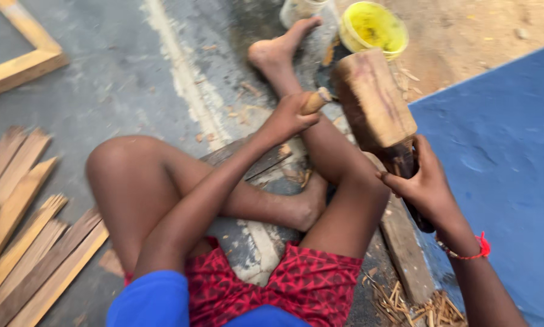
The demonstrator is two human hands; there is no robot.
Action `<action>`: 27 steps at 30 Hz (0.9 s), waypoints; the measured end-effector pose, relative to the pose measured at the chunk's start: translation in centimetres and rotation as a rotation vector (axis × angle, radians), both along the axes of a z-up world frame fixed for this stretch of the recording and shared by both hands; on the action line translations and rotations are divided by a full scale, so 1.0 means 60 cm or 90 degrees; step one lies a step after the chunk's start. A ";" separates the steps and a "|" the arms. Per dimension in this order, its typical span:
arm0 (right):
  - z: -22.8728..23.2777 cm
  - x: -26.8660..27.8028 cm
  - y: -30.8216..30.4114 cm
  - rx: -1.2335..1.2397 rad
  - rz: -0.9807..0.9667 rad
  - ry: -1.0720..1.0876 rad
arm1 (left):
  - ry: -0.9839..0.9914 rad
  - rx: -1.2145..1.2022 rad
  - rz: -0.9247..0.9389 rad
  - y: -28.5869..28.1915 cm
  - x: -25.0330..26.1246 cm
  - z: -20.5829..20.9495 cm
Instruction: The person sits on the floor and uses a wooden mallet to strike a chisel, carving a small cylindrical piece of wood held between their legs. The person repeatedly adjusts the wood and strikes it to shape it.
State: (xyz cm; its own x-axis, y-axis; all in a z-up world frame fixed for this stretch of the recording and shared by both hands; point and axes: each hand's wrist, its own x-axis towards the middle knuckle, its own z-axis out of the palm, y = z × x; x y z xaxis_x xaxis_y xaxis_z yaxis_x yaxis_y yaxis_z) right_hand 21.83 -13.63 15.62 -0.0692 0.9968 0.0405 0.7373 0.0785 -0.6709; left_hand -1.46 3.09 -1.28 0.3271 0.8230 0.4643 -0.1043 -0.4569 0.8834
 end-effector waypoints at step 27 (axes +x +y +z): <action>-0.157 0.004 -0.072 -0.034 -0.075 0.619 | -0.038 0.041 -0.011 -0.004 -0.013 0.015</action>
